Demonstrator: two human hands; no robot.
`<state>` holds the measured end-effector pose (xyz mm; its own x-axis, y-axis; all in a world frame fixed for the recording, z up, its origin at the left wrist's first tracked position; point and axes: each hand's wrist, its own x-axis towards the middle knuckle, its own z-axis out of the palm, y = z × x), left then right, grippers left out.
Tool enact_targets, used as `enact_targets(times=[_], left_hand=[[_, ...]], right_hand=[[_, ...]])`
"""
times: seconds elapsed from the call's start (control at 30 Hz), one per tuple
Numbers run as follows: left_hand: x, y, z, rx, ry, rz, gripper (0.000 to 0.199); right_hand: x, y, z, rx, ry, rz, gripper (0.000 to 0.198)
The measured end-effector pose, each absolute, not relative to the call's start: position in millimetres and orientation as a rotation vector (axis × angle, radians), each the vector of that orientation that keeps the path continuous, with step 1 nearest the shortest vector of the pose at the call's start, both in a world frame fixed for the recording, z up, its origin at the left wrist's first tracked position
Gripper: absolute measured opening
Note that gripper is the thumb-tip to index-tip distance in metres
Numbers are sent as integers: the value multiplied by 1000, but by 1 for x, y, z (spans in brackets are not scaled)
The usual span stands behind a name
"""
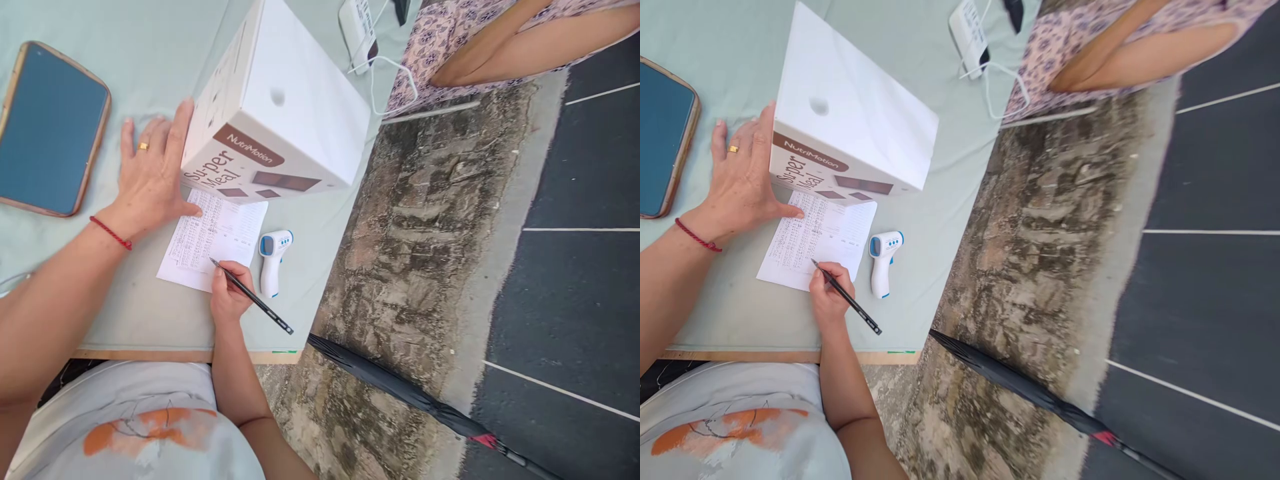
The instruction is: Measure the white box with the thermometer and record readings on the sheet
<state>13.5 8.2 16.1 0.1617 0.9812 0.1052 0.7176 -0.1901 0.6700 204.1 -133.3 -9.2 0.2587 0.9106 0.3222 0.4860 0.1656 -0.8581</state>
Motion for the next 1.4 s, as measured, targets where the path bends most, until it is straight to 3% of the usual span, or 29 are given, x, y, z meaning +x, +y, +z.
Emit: enact_targets(times=[0.4, 1.4], left_hand=[[14, 10, 11, 1956, 1579, 784, 131], [15, 8, 23, 1932, 1637, 677, 133]], right_hand=[[198, -126, -7, -1490, -1500, 509, 18], [194, -123, -6, -1442, -1507, 540, 10]])
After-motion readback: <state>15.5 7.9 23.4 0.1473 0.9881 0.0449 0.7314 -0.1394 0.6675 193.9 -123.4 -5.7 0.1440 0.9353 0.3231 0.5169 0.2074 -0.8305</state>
